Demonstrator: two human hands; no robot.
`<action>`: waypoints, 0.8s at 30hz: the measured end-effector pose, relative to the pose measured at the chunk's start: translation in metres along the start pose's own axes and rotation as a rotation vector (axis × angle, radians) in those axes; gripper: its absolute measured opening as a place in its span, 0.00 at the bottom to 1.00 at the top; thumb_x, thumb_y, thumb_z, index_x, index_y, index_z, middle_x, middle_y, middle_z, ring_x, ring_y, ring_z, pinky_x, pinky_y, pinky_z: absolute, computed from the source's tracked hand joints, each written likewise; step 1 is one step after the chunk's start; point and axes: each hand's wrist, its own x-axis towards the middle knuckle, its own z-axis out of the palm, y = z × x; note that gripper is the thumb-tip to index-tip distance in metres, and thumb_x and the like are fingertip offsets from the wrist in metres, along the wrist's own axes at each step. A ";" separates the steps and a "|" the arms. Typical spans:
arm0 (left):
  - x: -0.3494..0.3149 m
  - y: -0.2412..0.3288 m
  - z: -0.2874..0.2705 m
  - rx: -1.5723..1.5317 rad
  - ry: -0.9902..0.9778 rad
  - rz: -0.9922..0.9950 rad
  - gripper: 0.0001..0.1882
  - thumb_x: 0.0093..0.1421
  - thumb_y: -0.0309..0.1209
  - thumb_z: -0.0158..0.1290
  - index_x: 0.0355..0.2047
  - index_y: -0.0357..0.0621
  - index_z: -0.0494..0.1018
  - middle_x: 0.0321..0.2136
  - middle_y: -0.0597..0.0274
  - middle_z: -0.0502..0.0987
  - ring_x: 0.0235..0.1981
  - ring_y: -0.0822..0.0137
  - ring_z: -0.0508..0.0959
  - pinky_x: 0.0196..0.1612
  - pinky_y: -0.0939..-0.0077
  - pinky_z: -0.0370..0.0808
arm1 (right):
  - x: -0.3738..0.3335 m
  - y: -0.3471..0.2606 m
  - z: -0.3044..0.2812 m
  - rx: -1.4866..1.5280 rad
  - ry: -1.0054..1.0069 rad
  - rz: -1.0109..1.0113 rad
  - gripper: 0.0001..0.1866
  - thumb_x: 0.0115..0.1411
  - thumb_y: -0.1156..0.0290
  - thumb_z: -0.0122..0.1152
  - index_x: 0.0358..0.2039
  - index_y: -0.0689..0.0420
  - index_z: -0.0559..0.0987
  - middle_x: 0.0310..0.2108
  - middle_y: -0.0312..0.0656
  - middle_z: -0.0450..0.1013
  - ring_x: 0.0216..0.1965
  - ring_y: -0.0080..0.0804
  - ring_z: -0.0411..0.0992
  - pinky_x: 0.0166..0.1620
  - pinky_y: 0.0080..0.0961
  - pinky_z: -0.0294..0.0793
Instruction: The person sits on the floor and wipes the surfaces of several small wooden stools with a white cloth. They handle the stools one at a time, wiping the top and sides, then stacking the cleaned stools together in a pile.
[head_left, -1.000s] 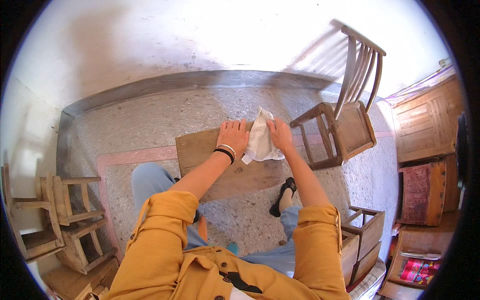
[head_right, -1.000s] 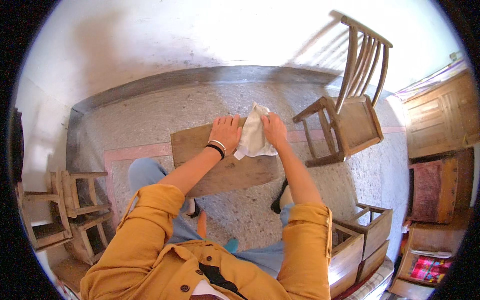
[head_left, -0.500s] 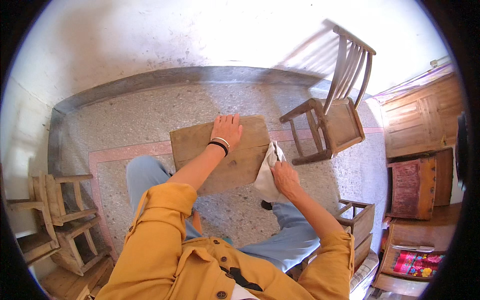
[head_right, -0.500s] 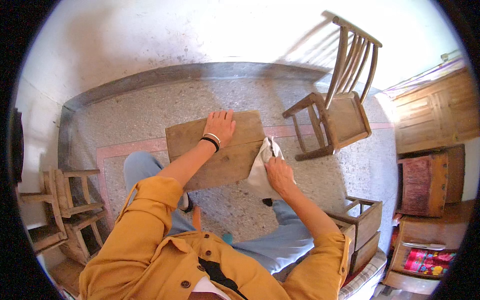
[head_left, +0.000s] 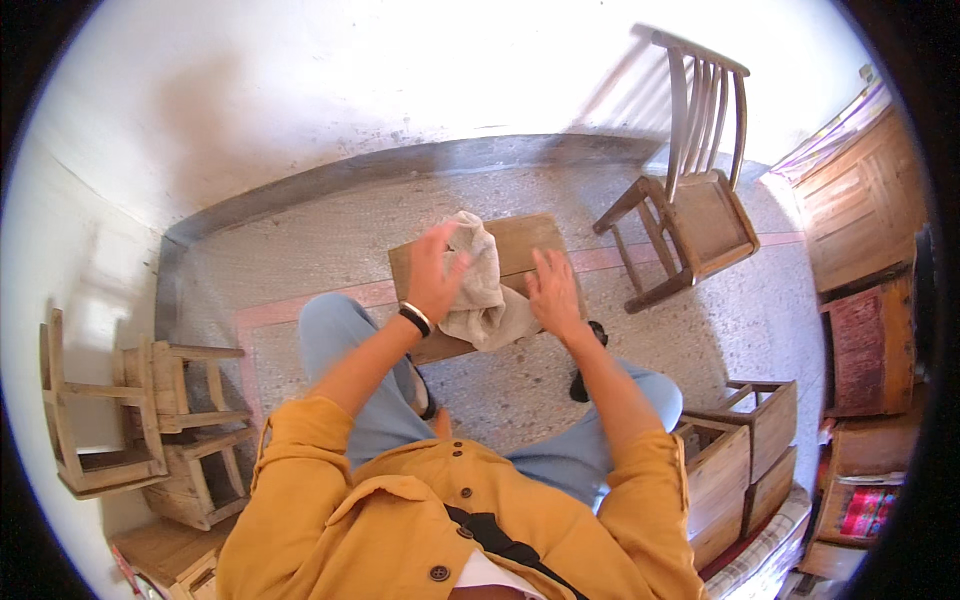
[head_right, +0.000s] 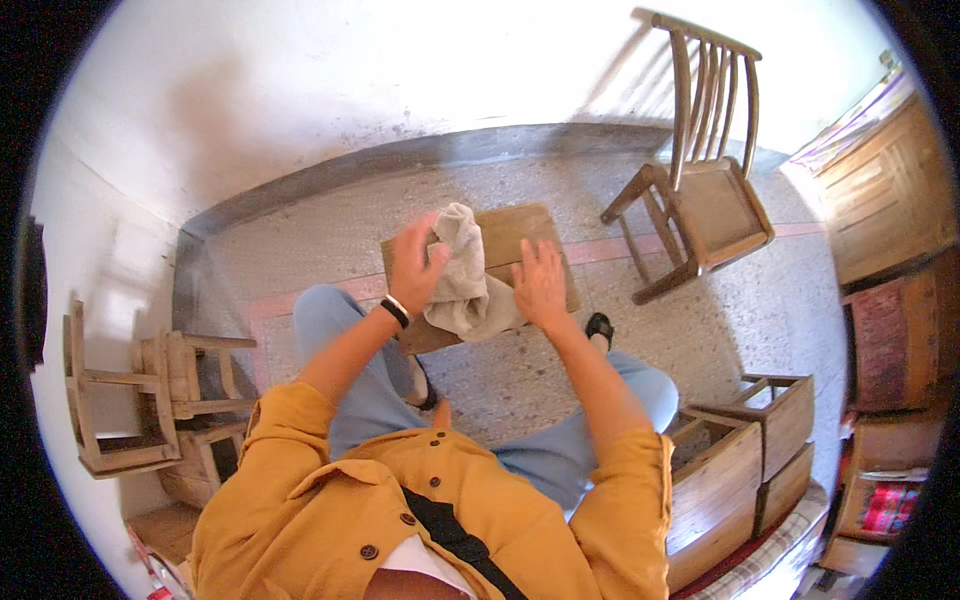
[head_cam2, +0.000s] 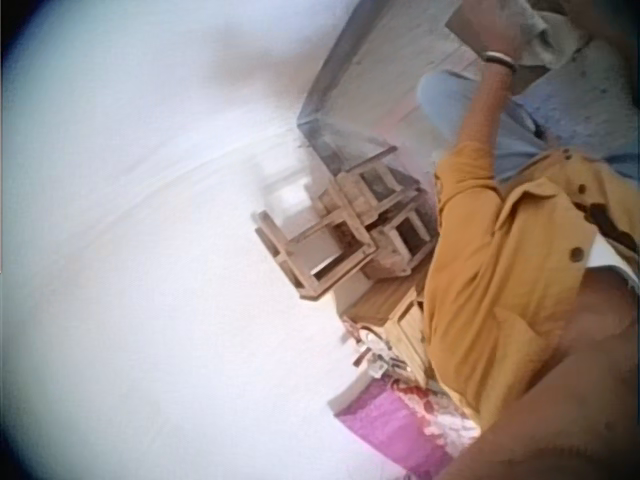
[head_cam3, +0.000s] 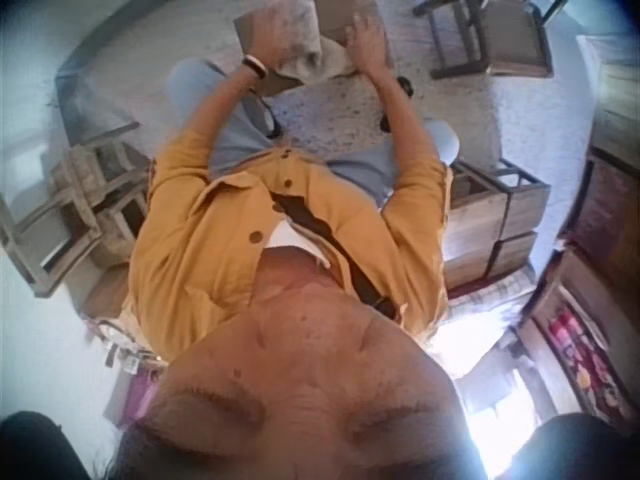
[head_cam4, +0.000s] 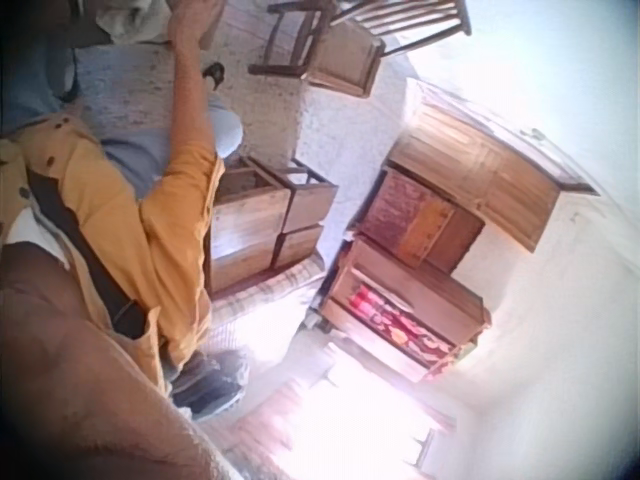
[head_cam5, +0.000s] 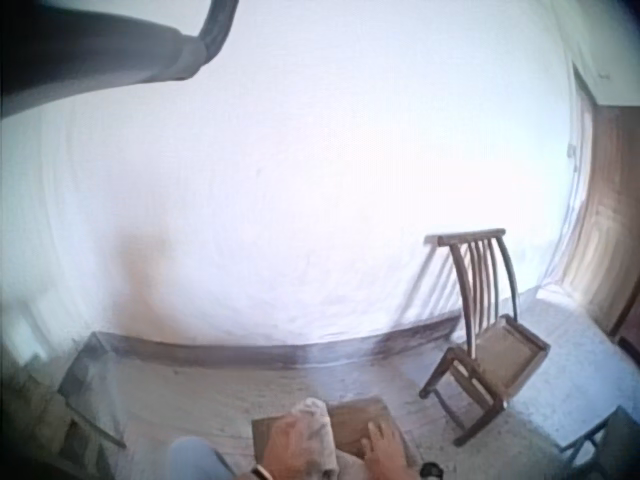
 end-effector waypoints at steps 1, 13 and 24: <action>-0.012 -0.005 0.004 0.114 -0.076 0.077 0.29 0.58 0.48 0.48 0.56 0.47 0.63 0.54 0.47 0.63 0.57 0.47 0.60 0.59 0.50 0.54 | 0.001 0.008 0.011 -0.012 -0.010 0.054 0.26 0.61 0.61 0.48 0.57 0.61 0.62 0.58 0.60 0.56 0.59 0.58 0.53 0.60 0.45 0.53; -0.051 0.004 0.024 0.421 -0.338 0.135 0.22 0.35 0.35 0.64 0.34 0.47 0.73 0.44 0.59 0.69 0.47 0.53 0.67 0.45 0.58 0.68 | 0.002 0.042 0.042 0.052 0.131 0.101 0.25 0.63 0.58 0.45 0.56 0.61 0.65 0.61 0.55 0.53 0.62 0.54 0.50 0.62 0.46 0.48; -0.066 -0.094 -0.018 0.028 0.244 -0.508 0.30 0.54 0.39 0.57 0.53 0.37 0.62 0.47 0.45 0.71 0.49 0.54 0.72 0.51 0.69 0.67 | 0.004 0.007 0.038 -0.221 0.167 0.112 0.32 0.61 0.55 0.46 0.57 0.67 0.60 0.61 0.59 0.51 0.63 0.54 0.48 0.63 0.50 0.43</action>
